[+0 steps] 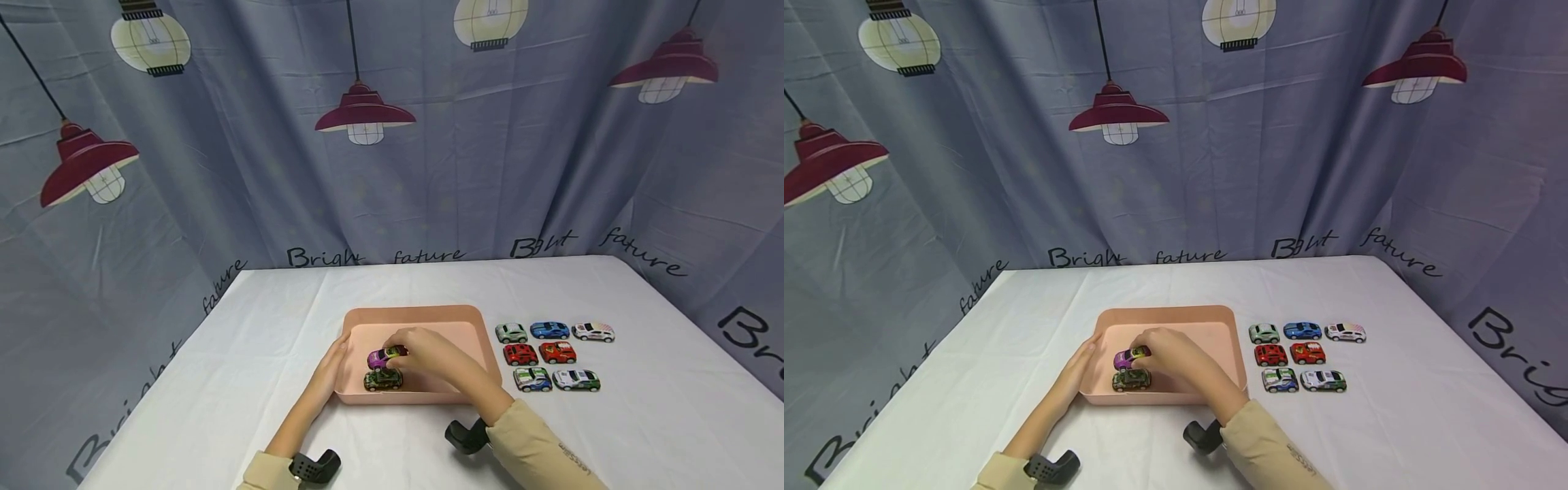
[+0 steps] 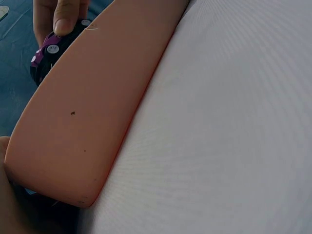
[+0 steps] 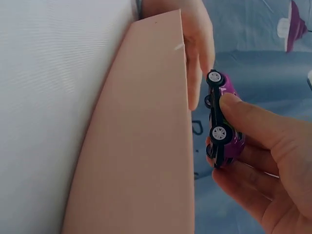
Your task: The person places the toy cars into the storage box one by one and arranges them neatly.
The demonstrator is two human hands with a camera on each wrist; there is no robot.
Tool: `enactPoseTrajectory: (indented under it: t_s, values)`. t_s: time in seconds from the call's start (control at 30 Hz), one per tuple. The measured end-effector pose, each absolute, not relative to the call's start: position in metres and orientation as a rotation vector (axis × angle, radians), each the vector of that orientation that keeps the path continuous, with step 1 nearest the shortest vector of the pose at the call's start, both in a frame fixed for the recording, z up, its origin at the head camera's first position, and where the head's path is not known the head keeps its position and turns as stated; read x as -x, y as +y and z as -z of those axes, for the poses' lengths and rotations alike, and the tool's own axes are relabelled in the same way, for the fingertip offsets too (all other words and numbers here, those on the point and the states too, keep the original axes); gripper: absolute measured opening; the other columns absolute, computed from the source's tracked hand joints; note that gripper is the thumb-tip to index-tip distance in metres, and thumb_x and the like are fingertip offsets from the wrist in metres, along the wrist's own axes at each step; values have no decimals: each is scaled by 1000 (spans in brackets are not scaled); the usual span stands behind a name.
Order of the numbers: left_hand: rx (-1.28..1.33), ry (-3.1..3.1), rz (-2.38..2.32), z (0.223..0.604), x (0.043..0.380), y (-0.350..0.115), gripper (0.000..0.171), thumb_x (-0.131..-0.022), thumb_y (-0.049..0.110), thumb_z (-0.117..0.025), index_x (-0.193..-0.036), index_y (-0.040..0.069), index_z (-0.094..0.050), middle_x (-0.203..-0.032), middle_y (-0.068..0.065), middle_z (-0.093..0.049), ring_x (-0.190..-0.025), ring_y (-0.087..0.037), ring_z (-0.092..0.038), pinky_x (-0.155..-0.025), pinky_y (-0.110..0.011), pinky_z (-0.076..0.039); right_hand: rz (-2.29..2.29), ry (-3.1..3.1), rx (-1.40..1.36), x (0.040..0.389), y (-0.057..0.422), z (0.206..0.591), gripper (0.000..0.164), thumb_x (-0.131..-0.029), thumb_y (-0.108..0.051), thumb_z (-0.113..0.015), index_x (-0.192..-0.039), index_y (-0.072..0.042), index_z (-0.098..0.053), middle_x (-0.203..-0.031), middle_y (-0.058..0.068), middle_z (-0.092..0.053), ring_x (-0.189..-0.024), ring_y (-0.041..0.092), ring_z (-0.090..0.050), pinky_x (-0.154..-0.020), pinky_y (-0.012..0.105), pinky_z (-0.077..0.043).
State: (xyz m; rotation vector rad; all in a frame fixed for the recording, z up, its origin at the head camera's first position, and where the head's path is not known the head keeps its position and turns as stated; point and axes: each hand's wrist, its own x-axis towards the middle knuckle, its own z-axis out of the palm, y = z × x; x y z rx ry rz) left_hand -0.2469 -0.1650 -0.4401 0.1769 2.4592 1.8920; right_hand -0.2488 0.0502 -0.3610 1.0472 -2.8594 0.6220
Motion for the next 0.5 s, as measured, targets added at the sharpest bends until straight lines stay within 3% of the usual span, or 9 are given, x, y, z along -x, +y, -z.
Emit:
enactPoseTrajectory:
  t_s: [0.5]
  values:
    - [-168,2487,-1902,441,245,-164,51,-98,40,-30,-143,15,-30,-151,-13,-22,-139,-36,-14,-112,-56,-7,-580,-2928,-979,274,27,383,21,-81,-20,-67,-99,-8,-69,-93,2,-69,-85,13,-62,-80,30,-50]
